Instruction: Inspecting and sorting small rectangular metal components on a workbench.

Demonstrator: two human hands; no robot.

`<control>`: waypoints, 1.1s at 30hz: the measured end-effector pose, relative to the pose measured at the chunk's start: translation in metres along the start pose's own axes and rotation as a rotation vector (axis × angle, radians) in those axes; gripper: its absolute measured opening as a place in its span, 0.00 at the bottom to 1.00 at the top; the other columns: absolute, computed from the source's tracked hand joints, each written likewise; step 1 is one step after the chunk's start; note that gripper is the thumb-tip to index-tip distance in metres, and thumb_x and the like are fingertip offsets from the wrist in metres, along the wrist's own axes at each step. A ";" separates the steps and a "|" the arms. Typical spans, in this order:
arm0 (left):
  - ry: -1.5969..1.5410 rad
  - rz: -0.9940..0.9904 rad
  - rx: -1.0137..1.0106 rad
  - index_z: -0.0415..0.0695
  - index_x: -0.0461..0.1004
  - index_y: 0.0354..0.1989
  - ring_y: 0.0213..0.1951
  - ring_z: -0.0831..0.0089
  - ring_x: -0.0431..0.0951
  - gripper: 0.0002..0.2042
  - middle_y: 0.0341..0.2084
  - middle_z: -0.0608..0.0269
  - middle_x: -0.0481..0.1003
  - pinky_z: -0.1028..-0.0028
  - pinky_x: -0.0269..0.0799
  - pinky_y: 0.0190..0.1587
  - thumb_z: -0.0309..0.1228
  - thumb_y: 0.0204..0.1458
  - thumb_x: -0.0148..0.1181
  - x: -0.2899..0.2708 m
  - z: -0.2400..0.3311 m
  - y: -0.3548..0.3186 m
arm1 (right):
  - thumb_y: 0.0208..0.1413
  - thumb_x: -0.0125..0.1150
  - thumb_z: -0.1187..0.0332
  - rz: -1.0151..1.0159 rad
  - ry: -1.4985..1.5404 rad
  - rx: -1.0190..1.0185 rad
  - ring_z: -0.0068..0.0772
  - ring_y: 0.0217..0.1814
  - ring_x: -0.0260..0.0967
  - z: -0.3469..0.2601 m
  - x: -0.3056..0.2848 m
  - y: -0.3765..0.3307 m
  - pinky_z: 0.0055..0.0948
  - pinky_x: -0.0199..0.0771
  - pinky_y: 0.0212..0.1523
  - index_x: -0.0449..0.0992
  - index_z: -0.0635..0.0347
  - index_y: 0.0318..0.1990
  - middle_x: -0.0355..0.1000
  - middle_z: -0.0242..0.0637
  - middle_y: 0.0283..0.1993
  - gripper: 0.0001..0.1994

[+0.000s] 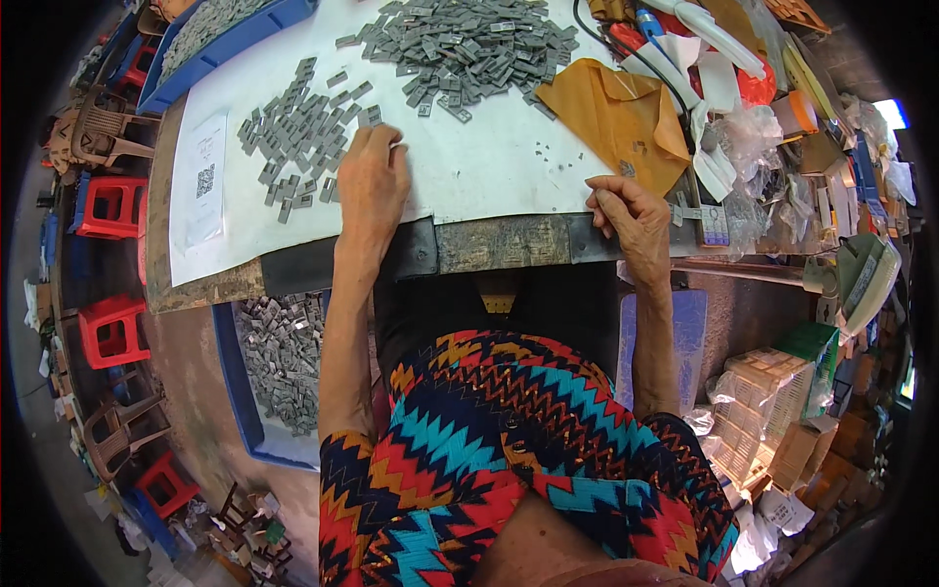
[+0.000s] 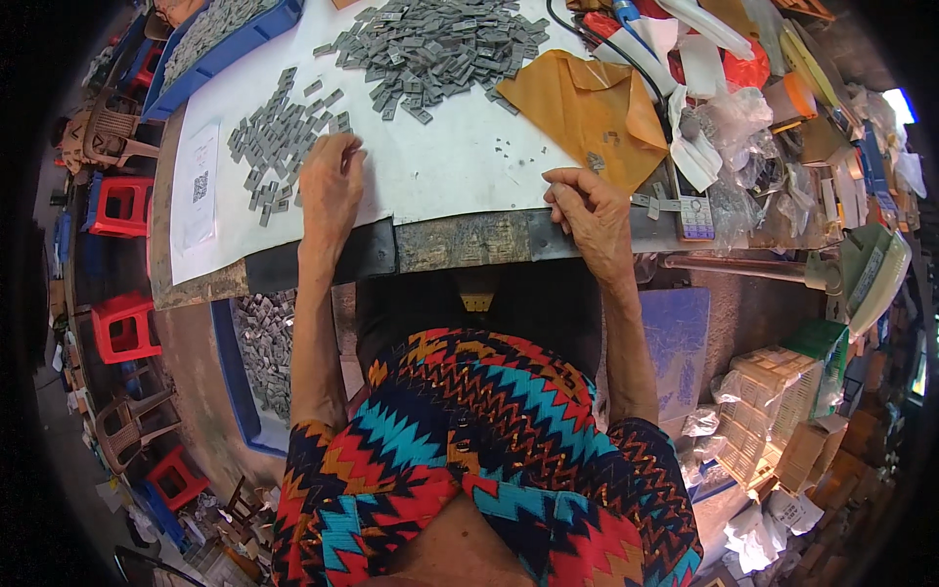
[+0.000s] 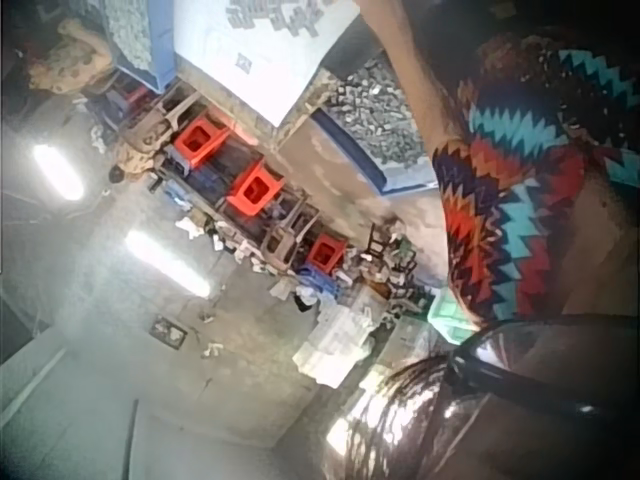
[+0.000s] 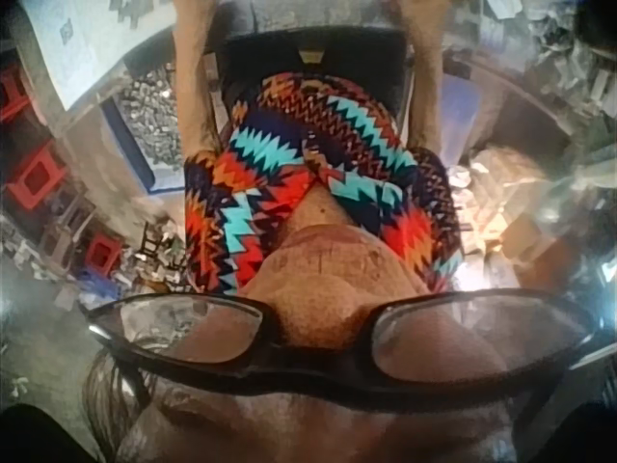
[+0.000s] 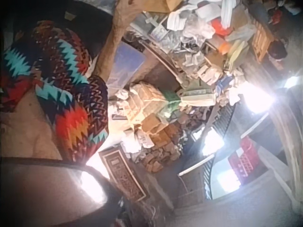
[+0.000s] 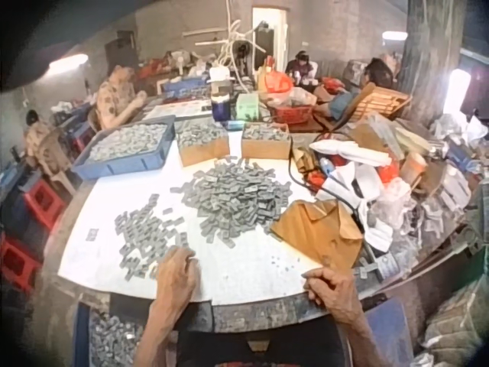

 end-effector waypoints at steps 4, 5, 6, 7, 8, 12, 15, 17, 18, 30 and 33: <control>0.018 0.005 0.059 0.37 0.70 0.33 0.29 0.54 0.71 0.08 0.29 0.50 0.69 0.64 0.68 0.32 0.21 0.42 0.53 0.029 -0.001 0.030 | 0.53 0.50 0.74 -0.005 -0.014 0.006 0.13 0.22 0.61 0.001 -0.002 -0.002 0.11 0.58 0.21 0.72 0.68 0.38 0.68 0.30 0.26 0.08; 0.009 -0.014 -0.002 0.37 0.70 0.35 0.31 0.53 0.71 0.09 0.31 0.50 0.69 0.64 0.68 0.34 0.21 0.42 0.53 0.035 -0.007 0.035 | 0.53 0.50 0.74 -0.002 -0.013 0.002 0.13 0.22 0.61 0.001 -0.002 -0.002 0.11 0.58 0.21 0.72 0.68 0.38 0.68 0.30 0.26 0.08; 0.005 -0.016 0.004 0.37 0.70 0.35 0.31 0.53 0.71 0.09 0.31 0.50 0.69 0.64 0.68 0.34 0.21 0.42 0.53 0.040 -0.009 0.040 | 0.52 0.50 0.74 -0.005 -0.020 0.006 0.12 0.22 0.61 0.001 -0.003 -0.003 0.11 0.58 0.21 0.72 0.68 0.38 0.68 0.30 0.26 0.08; 0.036 0.011 0.040 0.37 0.70 0.35 0.32 0.53 0.71 0.10 0.32 0.49 0.68 0.64 0.68 0.34 0.22 0.42 0.54 0.042 -0.011 0.044 | 0.52 0.50 0.74 -0.008 -0.027 0.009 0.12 0.22 0.61 0.002 -0.004 -0.003 0.11 0.58 0.21 0.73 0.67 0.38 0.68 0.29 0.26 0.08; 0.068 0.039 0.076 0.36 0.70 0.35 0.34 0.53 0.71 0.10 0.33 0.49 0.68 0.64 0.68 0.35 0.22 0.41 0.54 0.044 -0.012 0.047 | 0.52 0.50 0.74 -0.003 -0.028 0.008 0.12 0.22 0.61 0.001 -0.005 -0.004 0.11 0.58 0.21 0.73 0.67 0.38 0.68 0.29 0.26 0.08; 0.159 0.019 0.061 0.34 0.70 0.36 0.37 0.53 0.70 0.12 0.34 0.45 0.67 0.63 0.67 0.38 0.25 0.42 0.54 0.054 -0.015 0.051 | 0.52 0.50 0.73 -0.007 -0.050 0.012 0.11 0.21 0.60 0.003 -0.007 -0.004 0.11 0.58 0.20 0.73 0.67 0.38 0.68 0.28 0.25 0.08; 0.133 -0.043 0.030 0.32 0.69 0.36 0.37 0.52 0.69 0.12 0.33 0.44 0.66 0.63 0.67 0.39 0.26 0.43 0.54 0.055 -0.016 0.052 | 0.52 0.51 0.73 -0.018 -0.045 0.018 0.11 0.21 0.60 0.008 -0.006 -0.004 0.11 0.58 0.20 0.73 0.67 0.38 0.68 0.28 0.24 0.08; 0.095 -0.066 0.036 0.32 0.69 0.36 0.36 0.52 0.69 0.12 0.33 0.43 0.66 0.63 0.67 0.39 0.25 0.43 0.53 0.055 -0.011 0.051 | 0.52 0.51 0.73 -0.025 -0.041 0.021 0.11 0.21 0.60 0.010 -0.006 -0.004 0.11 0.58 0.20 0.73 0.67 0.38 0.68 0.28 0.24 0.08; 0.060 -0.088 0.043 0.31 0.69 0.36 0.36 0.51 0.69 0.12 0.33 0.43 0.66 0.63 0.67 0.38 0.24 0.43 0.53 0.055 -0.009 0.050 | 0.52 0.50 0.73 -0.019 -0.038 0.019 0.11 0.21 0.60 0.008 -0.006 -0.005 0.11 0.58 0.20 0.73 0.67 0.38 0.68 0.29 0.24 0.08; -0.176 -0.232 0.017 0.34 0.70 0.37 0.30 0.58 0.72 0.10 0.31 0.49 0.68 0.67 0.67 0.34 0.23 0.44 0.52 0.048 0.015 0.016 | 0.52 0.50 0.74 0.002 -0.030 0.016 0.11 0.21 0.60 0.004 -0.010 -0.007 0.11 0.58 0.20 0.73 0.67 0.38 0.68 0.29 0.25 0.08; -0.224 -0.170 -0.010 0.35 0.70 0.37 0.27 0.60 0.72 0.10 0.29 0.50 0.69 0.68 0.67 0.32 0.23 0.45 0.52 0.044 0.009 0.016 | 0.52 0.50 0.74 0.023 -0.025 0.008 0.11 0.21 0.60 0.000 -0.014 -0.006 0.11 0.58 0.20 0.73 0.67 0.37 0.69 0.29 0.25 0.08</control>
Point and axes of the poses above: each hand's wrist, its own y-axis towards the middle knuckle, its own x-axis out of the palm, z = x × y, the point moved 7 cm from there along y, towards the middle knuckle
